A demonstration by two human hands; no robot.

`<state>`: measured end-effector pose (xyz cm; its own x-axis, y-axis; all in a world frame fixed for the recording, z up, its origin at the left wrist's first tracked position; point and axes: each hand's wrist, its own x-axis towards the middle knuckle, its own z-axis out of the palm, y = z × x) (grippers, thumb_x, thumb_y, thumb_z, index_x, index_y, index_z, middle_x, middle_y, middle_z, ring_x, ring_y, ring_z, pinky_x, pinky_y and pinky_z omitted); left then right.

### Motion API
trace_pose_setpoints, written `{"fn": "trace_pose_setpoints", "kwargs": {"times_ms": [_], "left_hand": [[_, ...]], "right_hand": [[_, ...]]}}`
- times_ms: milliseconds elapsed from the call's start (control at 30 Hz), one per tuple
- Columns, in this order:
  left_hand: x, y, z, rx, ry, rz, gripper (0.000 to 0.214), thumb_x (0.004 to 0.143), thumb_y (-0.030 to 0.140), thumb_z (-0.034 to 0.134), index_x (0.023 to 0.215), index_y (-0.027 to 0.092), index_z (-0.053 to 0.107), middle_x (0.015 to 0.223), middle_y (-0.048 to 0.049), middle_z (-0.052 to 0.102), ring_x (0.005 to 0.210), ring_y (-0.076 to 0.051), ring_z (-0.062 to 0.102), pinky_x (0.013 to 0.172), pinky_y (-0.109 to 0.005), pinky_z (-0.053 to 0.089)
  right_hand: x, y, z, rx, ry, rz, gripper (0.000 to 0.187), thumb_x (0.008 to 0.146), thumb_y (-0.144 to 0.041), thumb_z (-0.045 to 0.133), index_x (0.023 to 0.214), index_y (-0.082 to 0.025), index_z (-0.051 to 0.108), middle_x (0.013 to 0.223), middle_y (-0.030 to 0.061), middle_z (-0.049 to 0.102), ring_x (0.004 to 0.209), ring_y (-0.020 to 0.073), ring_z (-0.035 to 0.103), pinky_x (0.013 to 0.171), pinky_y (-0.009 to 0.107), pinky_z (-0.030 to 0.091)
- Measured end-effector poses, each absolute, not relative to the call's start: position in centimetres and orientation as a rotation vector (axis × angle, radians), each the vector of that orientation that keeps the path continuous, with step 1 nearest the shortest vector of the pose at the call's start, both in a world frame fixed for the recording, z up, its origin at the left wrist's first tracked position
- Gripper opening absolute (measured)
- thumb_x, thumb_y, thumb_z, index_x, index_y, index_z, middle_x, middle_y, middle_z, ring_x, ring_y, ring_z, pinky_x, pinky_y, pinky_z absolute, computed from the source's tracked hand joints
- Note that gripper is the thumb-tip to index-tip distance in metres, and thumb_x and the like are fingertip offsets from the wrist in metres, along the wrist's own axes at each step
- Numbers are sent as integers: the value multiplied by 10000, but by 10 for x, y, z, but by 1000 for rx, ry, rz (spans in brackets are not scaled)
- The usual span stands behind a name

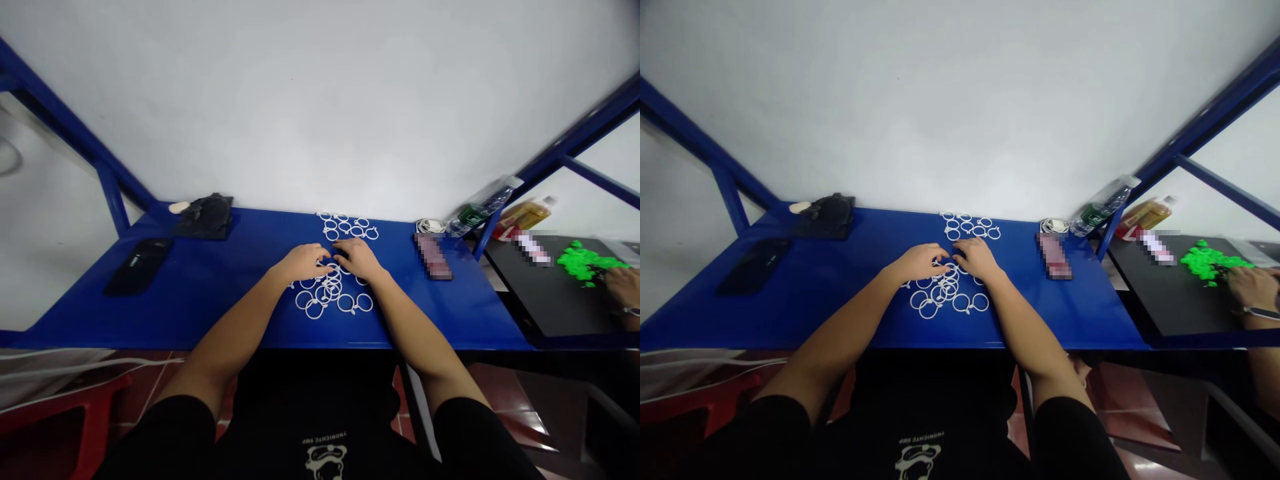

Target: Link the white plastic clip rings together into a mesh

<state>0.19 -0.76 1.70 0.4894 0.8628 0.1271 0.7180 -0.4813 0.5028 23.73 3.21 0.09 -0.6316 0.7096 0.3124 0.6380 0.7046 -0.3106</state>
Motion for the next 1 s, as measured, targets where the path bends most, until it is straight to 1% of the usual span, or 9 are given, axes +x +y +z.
{"fn": "trace_pose_setpoints", "kwargs": {"times_ms": [133,267,400,500,633,700,800,900,1000], "left_hand": [[2,-6,15,2348,1347,548,161,920,393,719,970,261,795,984,-47,726,857,-211,698,808,-324,537],[2,-5,15,2363,1414,544,195,956,310,641,848,239,787,946,-59,720,827,-202,688,806,-317,527],[2,-3,18,2311,1549,655,248,1005,341,604,885,228,788,910,-71,746,850,-223,701,798,-328,517],[1,-2,20,2186,1603,795,315,1042,405,574,897,227,789,827,-65,762,804,-223,713,760,-324,509],[4,-1,18,1973,1467,985,265,1047,362,569,1001,217,786,831,-47,789,775,-200,749,730,-292,529],[7,-2,16,1862,1398,1065,246,1038,341,590,1150,203,759,809,-32,788,733,-188,752,715,-279,544],[12,-3,14,1774,1308,1161,345,1027,359,621,1312,175,685,740,-11,761,654,-168,724,673,-261,546],[15,-5,11,1806,1178,1193,339,1038,388,594,1280,171,690,770,-16,758,623,-143,690,643,-247,533],[16,-6,9,1829,1095,1199,331,1038,385,574,1259,175,704,785,-14,749,618,-131,672,634,-241,527]], "right_hand": [[237,32,2,-1025,-2418,253,286,985,-287,675,1252,-226,759,1296,111,775,1192,294,715,1074,489,513],[237,28,6,-994,-2346,310,264,1024,-328,645,1220,-205,773,1169,113,803,1084,271,734,1009,450,547],[236,20,12,-931,-2333,357,309,1056,-416,611,1231,-211,762,1111,94,798,1002,239,729,941,399,563],[233,12,18,-881,-2337,360,405,1040,-481,640,1328,-207,717,1104,91,786,932,220,723,881,367,571],[229,6,24,-831,-2411,341,494,1027,-485,669,1450,-232,642,1153,96,777,979,229,720,894,375,574],[227,5,24,-807,-2419,331,382,1062,-438,615,1383,-241,684,1125,90,780,981,228,717,900,385,572],[228,8,21,-778,-2378,315,290,1101,-412,539,1160,-226,754,1021,82,783,937,217,715,873,368,564],[231,12,18,-801,-2315,323,338,1110,-447,515,1043,-214,750,965,81,779,888,209,710,823,344,547],[233,14,17,-826,-2277,380,381,1048,-572,605,1035,-215,738,948,69,773,803,193,694,751,323,529]]}}
